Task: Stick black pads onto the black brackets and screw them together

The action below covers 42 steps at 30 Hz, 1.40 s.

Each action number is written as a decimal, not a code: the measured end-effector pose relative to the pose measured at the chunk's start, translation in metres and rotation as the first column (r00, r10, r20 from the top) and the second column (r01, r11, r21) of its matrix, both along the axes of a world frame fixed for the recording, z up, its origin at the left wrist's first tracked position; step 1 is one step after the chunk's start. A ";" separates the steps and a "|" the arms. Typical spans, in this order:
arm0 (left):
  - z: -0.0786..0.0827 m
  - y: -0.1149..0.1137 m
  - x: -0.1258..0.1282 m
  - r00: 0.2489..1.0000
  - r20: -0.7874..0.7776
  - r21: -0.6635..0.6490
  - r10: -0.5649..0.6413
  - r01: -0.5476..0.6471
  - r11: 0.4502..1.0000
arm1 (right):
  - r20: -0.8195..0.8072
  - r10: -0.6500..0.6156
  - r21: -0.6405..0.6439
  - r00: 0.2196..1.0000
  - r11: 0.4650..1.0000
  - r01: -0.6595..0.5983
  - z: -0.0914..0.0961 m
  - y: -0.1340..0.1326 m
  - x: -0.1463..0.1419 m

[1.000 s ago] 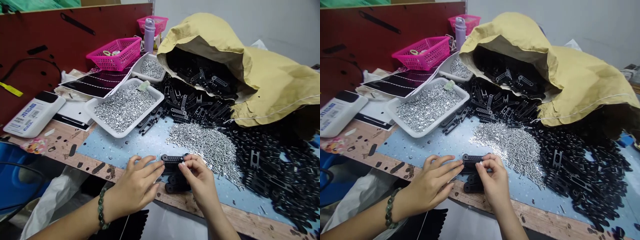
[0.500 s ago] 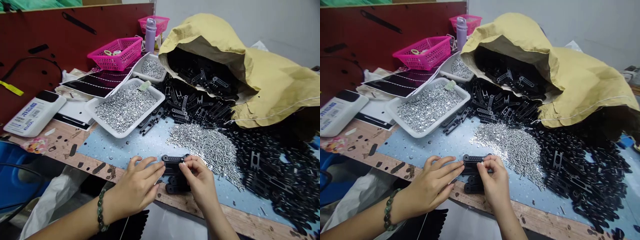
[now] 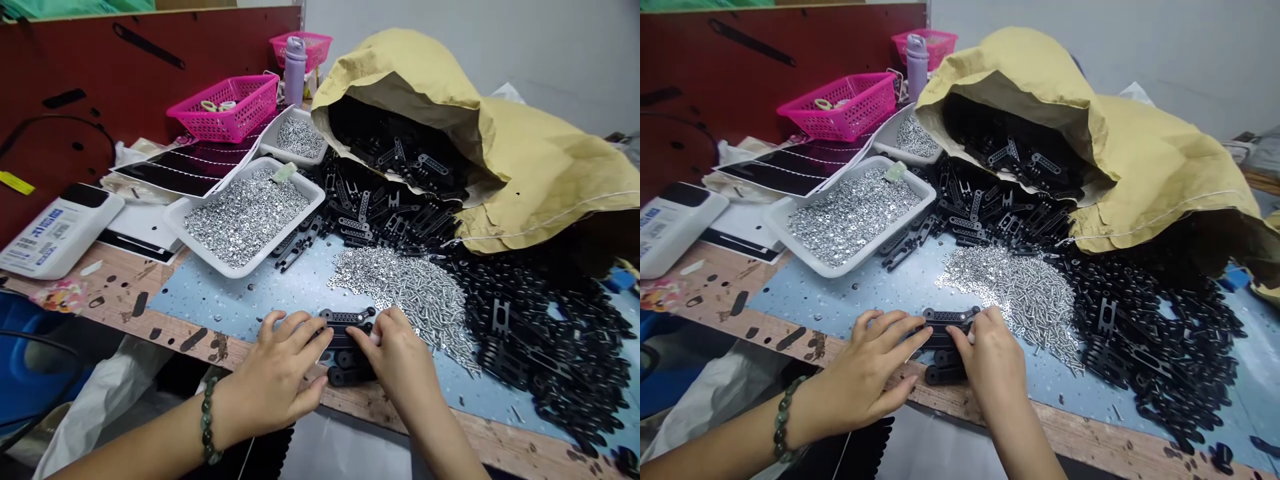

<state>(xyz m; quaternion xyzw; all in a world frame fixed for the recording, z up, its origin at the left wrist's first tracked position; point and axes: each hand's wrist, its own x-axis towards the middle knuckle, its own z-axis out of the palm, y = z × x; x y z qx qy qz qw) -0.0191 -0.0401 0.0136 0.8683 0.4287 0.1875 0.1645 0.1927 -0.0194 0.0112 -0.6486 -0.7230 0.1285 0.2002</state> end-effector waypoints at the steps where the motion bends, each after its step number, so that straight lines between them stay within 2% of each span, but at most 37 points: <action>1: 0.004 0.002 0.000 1.000 0.020 -0.027 0.007 -0.006 1.000 | -0.021 0.017 0.033 1.000 0.999 -0.016 0.003 -0.002 0.000; 3: 0.012 0.007 0.002 0.998 0.070 -0.095 0.008 -0.001 0.996 | -0.172 0.136 0.088 0.976 0.989 -0.122 0.010 -0.006 -0.004; 6: 0.024 0.012 0.007 0.988 0.151 -0.229 -0.015 0.050 0.972 | -0.380 0.372 0.110 0.847 0.927 -0.358 0.020 -0.013 -0.016; 8: 0.028 0.014 0.010 0.980 0.200 -0.328 -0.002 0.069 0.942 | -0.437 0.410 0.079 0.800 0.904 -0.420 0.025 -0.015 -0.022; 11: 0.026 0.014 0.007 0.962 0.251 -0.407 0.105 0.007 0.913 | -0.542 0.339 0.010 0.769 0.917 -0.398 0.030 -0.010 -0.017; 14: 0.018 0.014 -0.001 0.935 0.249 -0.326 0.251 -0.163 0.931 | -0.667 0.146 -0.134 0.730 0.941 -0.311 0.029 0.003 -0.001; 16: 0.011 0.013 -0.005 0.958 0.185 -0.209 0.219 -0.179 0.961 | -0.705 0.012 -0.260 0.709 0.926 -0.274 0.026 0.016 0.009; 20: 0.000 0.010 -0.003 1.000 -0.002 -0.025 0.018 -0.018 1.000 | -0.674 -0.077 -0.394 0.735 0.879 -0.269 0.014 0.035 0.015; 25: -0.004 0.010 0.001 0.998 -0.068 0.030 0.002 0.000 1.000 | -0.644 -0.106 -0.438 0.758 0.863 -0.252 0.007 0.040 0.011; 30: -0.002 0.010 0.001 0.998 -0.067 0.035 0.011 -0.009 0.999 | -0.711 -0.205 -0.473 0.673 0.848 -0.241 0.006 0.039 0.009; 32: -0.002 0.010 0.001 0.998 -0.061 0.032 0.016 -0.014 0.999 | -0.695 -0.195 -0.469 0.693 0.853 -0.230 0.004 0.038 0.008; 36: -0.001 0.011 0.001 0.998 -0.055 0.035 0.006 -0.004 0.999 | -0.609 -0.097 -0.416 0.787 0.884 -0.213 0.001 0.037 0.007; 42: 0.000 0.011 0.001 0.998 -0.059 0.036 -0.006 0.008 0.999 | -0.551 -0.010 -0.348 0.835 0.912 -0.218 -0.002 0.036 0.007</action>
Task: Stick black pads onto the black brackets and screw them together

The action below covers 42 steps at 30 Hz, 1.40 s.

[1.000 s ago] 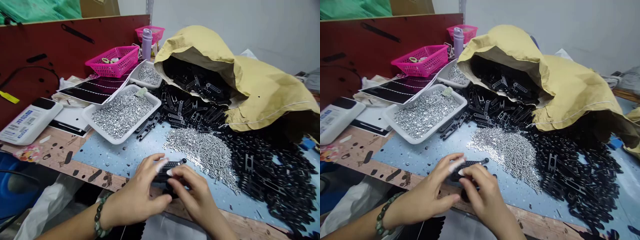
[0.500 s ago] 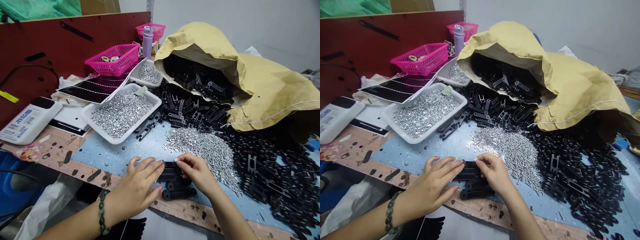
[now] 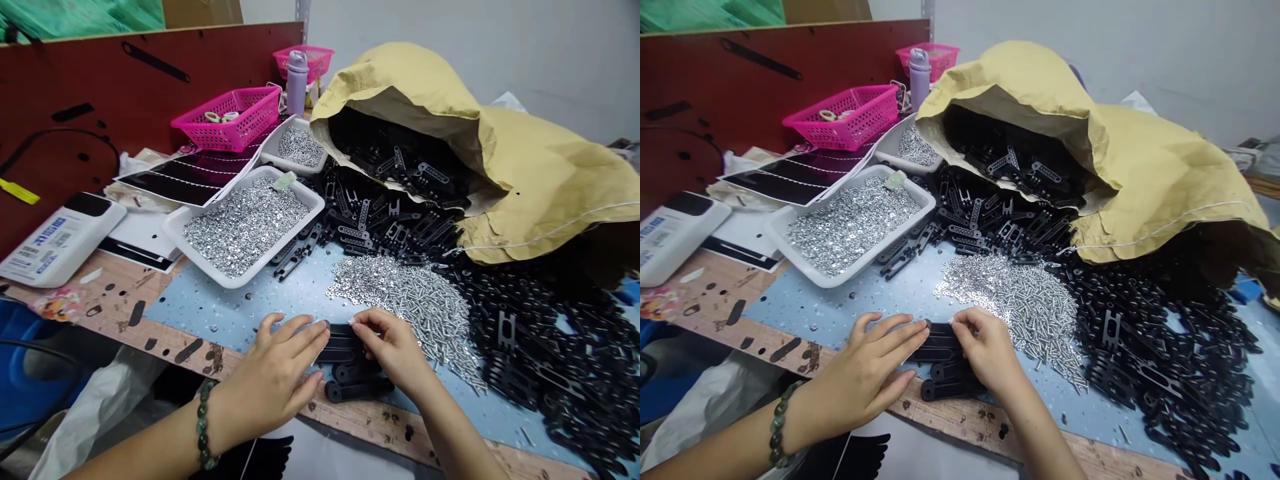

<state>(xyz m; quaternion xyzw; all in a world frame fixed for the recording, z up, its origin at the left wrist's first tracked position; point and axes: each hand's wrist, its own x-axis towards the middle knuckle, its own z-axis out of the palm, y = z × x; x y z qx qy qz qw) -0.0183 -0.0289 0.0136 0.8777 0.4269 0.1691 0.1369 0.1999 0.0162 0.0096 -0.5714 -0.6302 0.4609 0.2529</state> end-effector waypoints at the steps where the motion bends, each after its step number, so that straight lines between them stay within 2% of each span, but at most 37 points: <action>1: 0.000 0.000 0.001 1.000 0.005 -0.004 0.002 -0.002 1.000 | 0.016 0.000 0.010 1.000 1.000 -0.001 0.000 0.000 0.000; 9: -0.002 0.003 0.011 0.999 0.017 0.042 0.041 -0.042 0.998 | 0.057 0.011 0.020 0.998 1.000 -0.012 -0.001 -0.002 0.000; 14: -0.004 0.004 0.014 0.999 0.020 0.065 0.042 -0.043 0.997 | 0.213 -0.020 0.117 0.977 0.993 -0.006 0.000 0.001 -0.008; 18: -0.003 0.006 0.012 0.997 0.060 0.014 0.054 -0.055 0.998 | 0.453 -0.085 0.224 0.888 0.974 -0.021 0.008 0.001 -0.004; 20: -0.005 0.005 0.009 0.992 0.099 -0.038 0.073 -0.069 0.997 | 0.497 -0.144 0.316 0.856 0.948 -0.024 0.013 -0.008 0.006; 22: -0.008 0.004 0.008 0.989 0.128 -0.092 0.074 -0.062 0.994 | 0.430 -0.194 0.424 0.882 0.906 -0.007 0.012 -0.027 0.016; 25: -0.018 -0.001 0.012 0.992 0.124 -0.132 0.018 -0.001 0.991 | 0.351 -0.249 0.519 0.903 0.854 0.033 -0.005 -0.062 0.022; 27: -0.024 -0.005 0.021 0.993 0.120 -0.112 -0.002 0.015 0.994 | 0.411 -0.225 0.497 0.883 0.868 -0.010 -0.025 -0.080 0.014; 29: -0.029 -0.007 0.032 0.990 0.138 -0.073 0.027 -0.017 0.997 | 0.419 -0.224 0.505 0.880 0.863 -0.021 -0.042 -0.090 0.001; 31: -0.031 -0.009 0.040 0.983 0.168 -0.047 0.074 -0.067 0.997 | 0.399 -0.247 0.541 0.883 0.841 -0.009 -0.051 -0.095 -0.012; 33: -0.030 -0.008 0.045 0.977 0.189 -0.053 0.096 -0.087 0.995 | 0.376 -0.207 0.584 0.903 0.810 -0.057 -0.051 -0.099 -0.019; 35: -0.027 -0.007 0.046 0.976 0.191 -0.081 0.105 -0.091 0.993 | 0.385 -0.079 0.609 0.920 0.770 -0.189 -0.046 -0.104 -0.022; 37: -0.023 -0.006 0.046 0.976 0.184 -0.098 0.113 -0.096 0.990 | 0.429 0.032 0.592 0.903 0.745 -0.308 -0.041 -0.107 -0.020; 39: -0.021 -0.006 0.047 0.976 0.178 -0.095 0.125 -0.110 0.989 | 0.480 0.036 0.552 0.877 0.765 -0.333 -0.038 -0.105 -0.016; 42: -0.020 -0.006 0.050 0.977 0.173 -0.072 0.127 -0.116 0.991 | 0.508 -0.069 0.533 0.859 0.808 -0.251 -0.035 -0.096 -0.010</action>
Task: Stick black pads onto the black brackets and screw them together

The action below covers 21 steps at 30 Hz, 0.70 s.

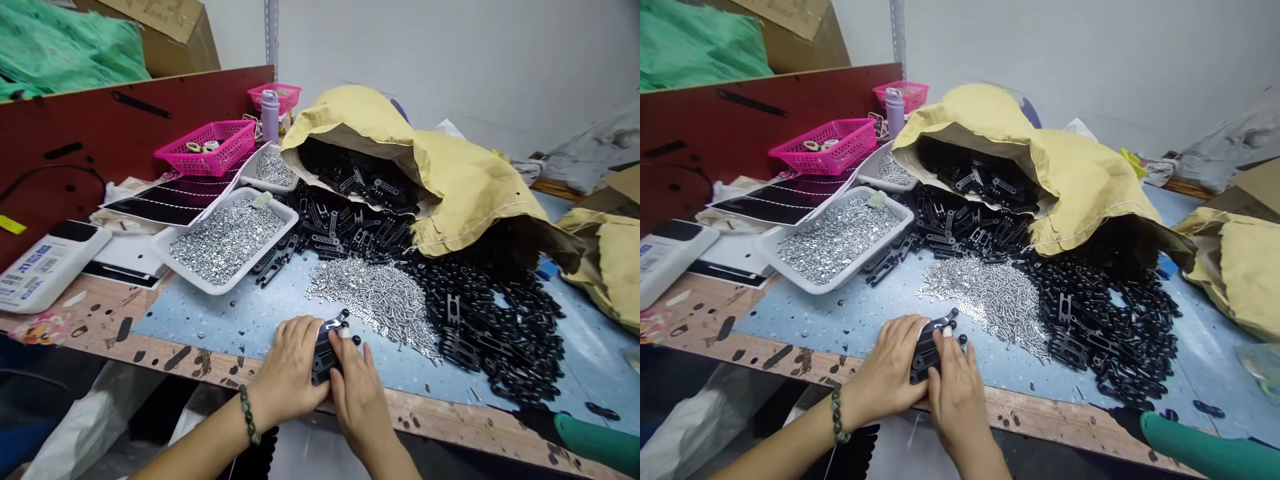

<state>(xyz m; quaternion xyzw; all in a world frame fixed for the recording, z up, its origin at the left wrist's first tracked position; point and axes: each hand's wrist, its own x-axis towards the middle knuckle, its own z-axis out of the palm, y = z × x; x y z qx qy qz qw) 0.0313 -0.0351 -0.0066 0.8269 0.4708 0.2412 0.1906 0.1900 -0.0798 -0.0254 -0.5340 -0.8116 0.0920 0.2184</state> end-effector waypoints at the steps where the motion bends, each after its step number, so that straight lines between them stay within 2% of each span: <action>1: 0.000 0.000 0.001 1.000 -0.005 0.003 0.000 0.000 1.000 | 0.003 -0.032 0.006 0.999 0.999 0.032 0.001 0.003 0.001; 3: -0.001 0.000 0.001 1.000 -0.011 0.007 -0.006 0.006 1.000 | 0.003 -0.037 0.019 0.999 0.999 0.037 0.002 0.009 0.001; 7: -0.003 -0.001 -0.001 1.000 -0.006 0.022 0.000 0.001 1.000 | -0.012 0.038 0.038 0.999 0.999 -0.038 0.002 0.017 -0.005; 11: -0.003 0.001 0.002 1.000 -0.009 0.034 0.013 -0.013 0.999 | -0.036 -0.065 0.047 0.997 0.997 0.066 -0.003 0.024 -0.001; 14: -0.002 0.002 0.008 1.000 0.015 0.021 0.009 -0.010 1.000 | -0.151 -0.119 0.089 0.981 0.987 0.133 -0.008 0.025 0.006; 16: 0.003 0.000 0.003 0.997 0.079 0.004 0.008 -0.008 1.000 | -0.250 -0.122 0.120 0.960 0.980 0.156 -0.010 0.023 0.010; 18: 0.013 -0.008 -0.019 0.986 0.164 -0.053 0.011 -0.002 0.999 | -0.318 -0.110 0.123 0.942 0.980 0.156 -0.012 0.021 0.014; 21: 0.036 -0.035 -0.090 0.974 0.224 -0.254 0.008 0.051 0.966 | -0.363 -0.109 0.096 0.926 0.983 0.154 -0.013 0.018 0.017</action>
